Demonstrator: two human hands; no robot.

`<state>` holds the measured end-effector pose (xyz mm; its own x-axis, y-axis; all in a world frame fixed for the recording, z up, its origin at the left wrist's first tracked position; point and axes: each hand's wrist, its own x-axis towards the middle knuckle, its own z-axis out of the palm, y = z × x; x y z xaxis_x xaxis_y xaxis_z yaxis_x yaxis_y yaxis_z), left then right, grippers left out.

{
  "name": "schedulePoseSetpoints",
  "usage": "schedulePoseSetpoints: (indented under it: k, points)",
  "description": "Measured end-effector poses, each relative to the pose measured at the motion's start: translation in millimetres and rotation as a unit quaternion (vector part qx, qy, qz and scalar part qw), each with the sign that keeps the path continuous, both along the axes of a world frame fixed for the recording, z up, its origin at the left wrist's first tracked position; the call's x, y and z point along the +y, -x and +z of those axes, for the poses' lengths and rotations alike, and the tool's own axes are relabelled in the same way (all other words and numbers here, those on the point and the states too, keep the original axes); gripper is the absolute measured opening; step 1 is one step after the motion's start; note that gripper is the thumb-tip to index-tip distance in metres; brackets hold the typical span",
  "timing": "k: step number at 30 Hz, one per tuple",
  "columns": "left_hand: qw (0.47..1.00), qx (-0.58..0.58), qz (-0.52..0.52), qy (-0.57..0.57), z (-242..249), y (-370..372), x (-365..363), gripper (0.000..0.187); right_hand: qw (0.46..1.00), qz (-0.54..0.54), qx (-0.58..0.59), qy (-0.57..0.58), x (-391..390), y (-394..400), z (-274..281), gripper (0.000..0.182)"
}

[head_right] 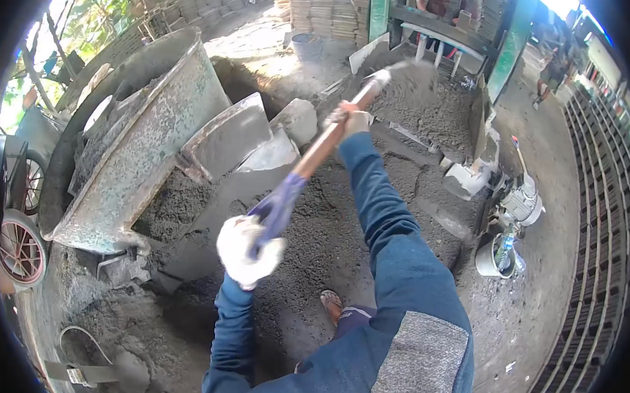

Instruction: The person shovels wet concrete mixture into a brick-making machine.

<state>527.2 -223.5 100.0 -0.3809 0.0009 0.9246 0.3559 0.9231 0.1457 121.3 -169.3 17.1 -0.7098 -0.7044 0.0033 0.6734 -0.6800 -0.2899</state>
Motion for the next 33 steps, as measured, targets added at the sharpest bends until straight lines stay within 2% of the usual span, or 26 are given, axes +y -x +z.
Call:
schedulePoseSetpoints:
  k: [1,2,4,6,8,9,10,12,13,14,16,18,20,21,22,23,24,25,26,27,28,29,30,31,32,33]
  points:
    - [0.994,-0.108,-0.027,0.015,3,8,9,0.03,0.997,-0.049,0.012,-0.061,26,-6,7,0.015]
    - [0.99,-0.123,-0.046,0.054,-9,20,19,0.035,0.988,-0.096,0.023,-0.123,50,-19,12,0.016]
    - [0.982,-0.169,-0.05,0.07,-63,25,39,0.033,0.964,-0.12,0.076,-0.223,81,-19,-17,0.018]
    - [0.977,-0.209,-0.039,0.018,-98,-6,62,0.034,0.95,-0.119,0.054,-0.285,97,-52,-31,0.018]
    - [0.967,-0.247,-0.036,-0.06,-106,-60,90,0.034,0.966,-0.039,0.11,-0.231,116,-111,-27,0.014]
    - [0.94,-0.321,-0.044,-0.108,-103,-95,101,0.037,0.97,-0.013,0.12,-0.211,119,-137,-31,0.013]
    - [0.915,-0.285,-0.016,-0.285,-114,-131,115,0.035,0.973,0.019,0.124,-0.194,116,-165,-39,0.013]
    - [0.789,-0.15,0.052,-0.593,-144,-199,149,0.033,0.977,0.051,0.1,-0.183,101,-226,-55,0.014]
    - [0.687,-0.034,0.112,-0.718,-167,-262,182,0.033,0.975,0.099,0.089,-0.179,80,-290,-78,0.015]
    - [0.583,0.073,0.124,-0.799,-186,-294,195,0.034,0.961,0.159,0.088,-0.208,71,-325,-102,0.016]
    - [0.432,0.211,0.13,-0.868,-259,-356,218,0.034,0.925,0.258,0.095,-0.261,54,-393,-174,0.017]
    - [0.32,0.278,0.213,-0.881,-290,-405,252,0.04,0.863,0.338,0.052,-0.372,43,-472,-248,0.024]
    - [0.209,0.381,0.21,-0.876,-330,-460,314,0.043,0.754,0.387,0.133,-0.514,53,-570,-319,0.025]
    - [0.162,0.421,0.205,-0.868,-335,-481,351,0.045,0.68,0.392,0.118,-0.608,71,-619,-357,0.024]
    - [0.117,0.46,0.199,-0.857,-338,-501,398,0.046,0.668,0.453,0.09,-0.584,107,-658,-391,0.018]
    - [0.168,0.421,0.238,-0.859,-369,-522,475,0.042,0.667,0.444,0.105,-0.589,149,-706,-397,0.012]
    - [0.133,0.443,0.301,-0.834,-355,-527,524,0.034,0.606,0.537,0.012,-0.587,206,-729,-480,0.013]
    - [0.082,0.445,0.396,-0.799,-332,-523,560,0.027,0.42,0.643,0.065,-0.637,264,-775,-518,0.022]
    - [0.027,0.434,0.488,-0.757,-309,-518,594,0.033,0.48,0.624,0.068,-0.613,324,-803,-506,0.017]
    - [-0.046,0.403,0.545,-0.734,-322,-525,677,0.035,0.427,0.673,-0.016,-0.604,370,-823,-488,0.018]
    - [-0.123,0.37,0.591,-0.706,-334,-532,753,0.038,0.42,0.681,0.053,-0.597,441,-850,-532,0.019]
    - [-0.004,0.243,0.628,-0.74,-313,-530,808,0.051,0.412,0.761,-0.053,-0.498,482,-852,-536,0.019]
    - [0.114,0.106,0.643,-0.75,-293,-529,834,0.072,0.296,0.701,-0.024,-0.648,486,-883,-493,0.013]
    - [0.038,0.231,0.6,-0.765,-285,-535,817,0.061,0.248,0.706,-0.046,-0.662,496,-900,-490,0.013]
    - [-0.037,0.349,0.544,-0.762,-276,-544,787,0.05,0.236,0.711,-0.084,-0.657,503,-911,-499,0.013]
    - [-0.108,0.462,0.478,-0.74,-273,-548,765,0.039,0.255,0.701,-0.066,-0.662,494,-918,-500,0.016]
